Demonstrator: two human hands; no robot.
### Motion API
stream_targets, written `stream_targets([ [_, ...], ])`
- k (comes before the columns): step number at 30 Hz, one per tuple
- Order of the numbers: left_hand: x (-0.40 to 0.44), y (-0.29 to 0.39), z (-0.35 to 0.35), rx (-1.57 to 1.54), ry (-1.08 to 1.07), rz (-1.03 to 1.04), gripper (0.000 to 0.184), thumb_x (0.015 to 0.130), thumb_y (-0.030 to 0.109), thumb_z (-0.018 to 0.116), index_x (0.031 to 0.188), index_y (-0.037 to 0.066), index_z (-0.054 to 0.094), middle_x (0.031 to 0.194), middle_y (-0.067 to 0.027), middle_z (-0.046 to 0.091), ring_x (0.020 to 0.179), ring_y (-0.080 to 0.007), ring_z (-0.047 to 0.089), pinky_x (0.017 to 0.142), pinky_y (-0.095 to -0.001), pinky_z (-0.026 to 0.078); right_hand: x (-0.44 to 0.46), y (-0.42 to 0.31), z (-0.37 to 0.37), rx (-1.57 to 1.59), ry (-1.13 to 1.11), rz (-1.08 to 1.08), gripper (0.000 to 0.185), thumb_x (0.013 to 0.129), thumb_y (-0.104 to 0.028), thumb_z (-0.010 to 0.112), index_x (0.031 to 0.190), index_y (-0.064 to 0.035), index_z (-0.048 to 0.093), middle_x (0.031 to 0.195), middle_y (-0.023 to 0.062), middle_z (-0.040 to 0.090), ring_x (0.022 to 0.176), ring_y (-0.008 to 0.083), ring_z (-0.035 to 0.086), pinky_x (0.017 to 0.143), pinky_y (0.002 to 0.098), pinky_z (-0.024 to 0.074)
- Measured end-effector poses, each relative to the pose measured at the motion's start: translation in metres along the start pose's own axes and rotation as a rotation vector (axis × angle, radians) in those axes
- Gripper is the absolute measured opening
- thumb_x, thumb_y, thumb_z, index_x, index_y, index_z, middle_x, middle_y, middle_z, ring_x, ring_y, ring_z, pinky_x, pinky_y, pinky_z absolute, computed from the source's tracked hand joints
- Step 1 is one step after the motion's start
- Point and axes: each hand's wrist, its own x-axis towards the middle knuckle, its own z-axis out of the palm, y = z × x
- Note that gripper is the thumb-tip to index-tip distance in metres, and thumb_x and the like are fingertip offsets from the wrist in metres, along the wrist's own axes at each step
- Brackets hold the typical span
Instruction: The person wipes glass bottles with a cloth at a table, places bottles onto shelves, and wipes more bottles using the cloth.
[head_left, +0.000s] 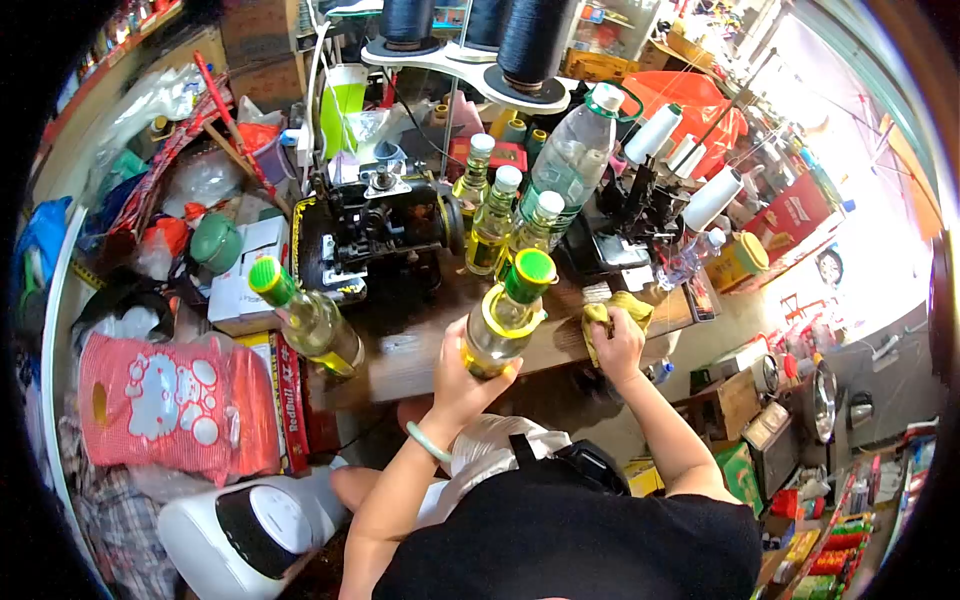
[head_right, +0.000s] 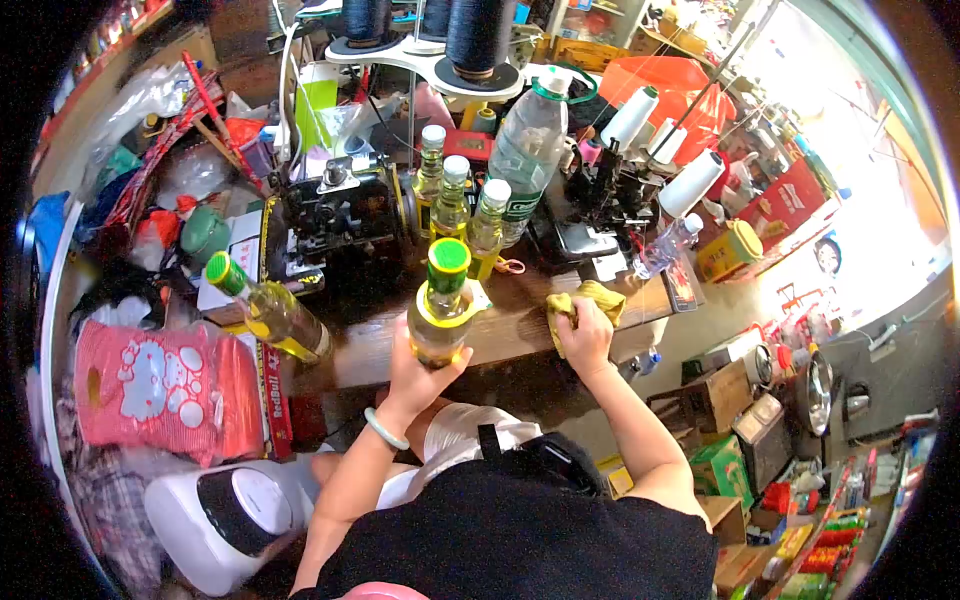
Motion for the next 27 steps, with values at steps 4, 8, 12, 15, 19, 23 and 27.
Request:
stream_targets([
  [4,0.005,0.008,0.027,-0.019,0.045,0.05,0.067,0.072,0.018,0.082,0.123,0.001,0.042,0.112,-0.0115,0.056,0.102,-0.0201,0.057,0.09,-0.034,0.046,-0.001,0.002,-0.005,0.211,0.074,0.033,0.011,0.087,-0.01,0.06,0.092,-0.0015,0.058,0.082,0.0131,0.058,0.071,0.0307,0.057,0.065,0.037,0.0462],
  [8,0.011,-0.001,0.052,0.125,0.085,0.132,0.064,0.071,0.017,0.083,0.119,0.002,0.042,0.109,-0.0097,0.056,0.101,-0.0185,0.057,0.089,-0.0334,0.046,-0.004,0.015,0.0,0.707,0.125,0.265,0.014,0.094,-0.013,0.056,0.092,0.0006,0.057,0.081,0.0073,0.054,0.076,0.0178,0.052,0.072,0.0301,0.0438],
  [12,0.013,0.001,0.057,0.047,0.06,0.081,0.063,0.071,0.017,0.083,0.118,0.003,0.043,0.109,-0.0094,0.056,0.1,-0.0184,0.057,0.088,-0.0329,0.047,-0.012,0.006,0.001,0.639,0.124,0.265,0.03,0.084,-0.015,0.07,0.104,0.0,0.053,0.09,0.0085,0.055,0.074,0.0172,0.051,0.071,0.03,0.0448],
  [15,0.014,-0.015,0.053,0.131,0.054,0.148,0.062,0.072,0.017,0.083,0.118,0.003,0.043,0.11,-0.0085,0.056,0.1,-0.0174,0.057,0.088,-0.0321,0.047,-0.021,-0.002,0.002,0.417,0.181,0.119,0.041,0.072,-0.017,0.08,0.097,-0.0028,0.05,0.082,0.008,0.048,0.072,0.0209,0.05,0.065,0.033,0.0437],
  [19,0.01,-0.017,0.053,-0.014,0.021,0.043,0.062,0.073,0.016,0.082,0.12,0.004,0.043,0.112,-0.0066,0.057,0.1,-0.0158,0.057,0.088,-0.0311,0.047,-0.017,-0.01,-0.011,0.175,0.016,-0.114,0.022,0.074,-0.011,0.074,0.084,-0.0045,0.055,0.082,0.0105,0.053,0.077,0.0285,0.054,0.066,0.0373,0.0439],
  [23,0.011,-0.01,0.057,-0.001,0.05,0.07,0.06,0.073,0.018,0.082,0.12,0.003,0.048,0.114,-0.0056,0.056,0.103,-0.0153,0.054,0.09,-0.0311,0.045,-0.011,-0.007,-0.015,0.341,0.03,-0.055,0.014,0.078,-0.006,0.069,0.082,-0.0039,0.055,0.081,0.0098,0.054,0.076,0.0286,0.053,0.068,0.0376,0.0435],
  [27,0.01,-0.017,0.057,0.0,0.068,0.093,0.066,0.073,0.02,0.083,0.124,0.003,0.046,0.117,-0.0055,0.056,0.105,-0.0161,0.054,0.092,-0.032,0.044,-0.001,-0.015,-0.017,1.168,0.294,0.361,0.011,0.098,-0.011,0.047,0.088,-0.0055,0.048,0.084,-0.0002,0.047,0.078,0.009,0.042,0.072,0.0252,0.0381],
])
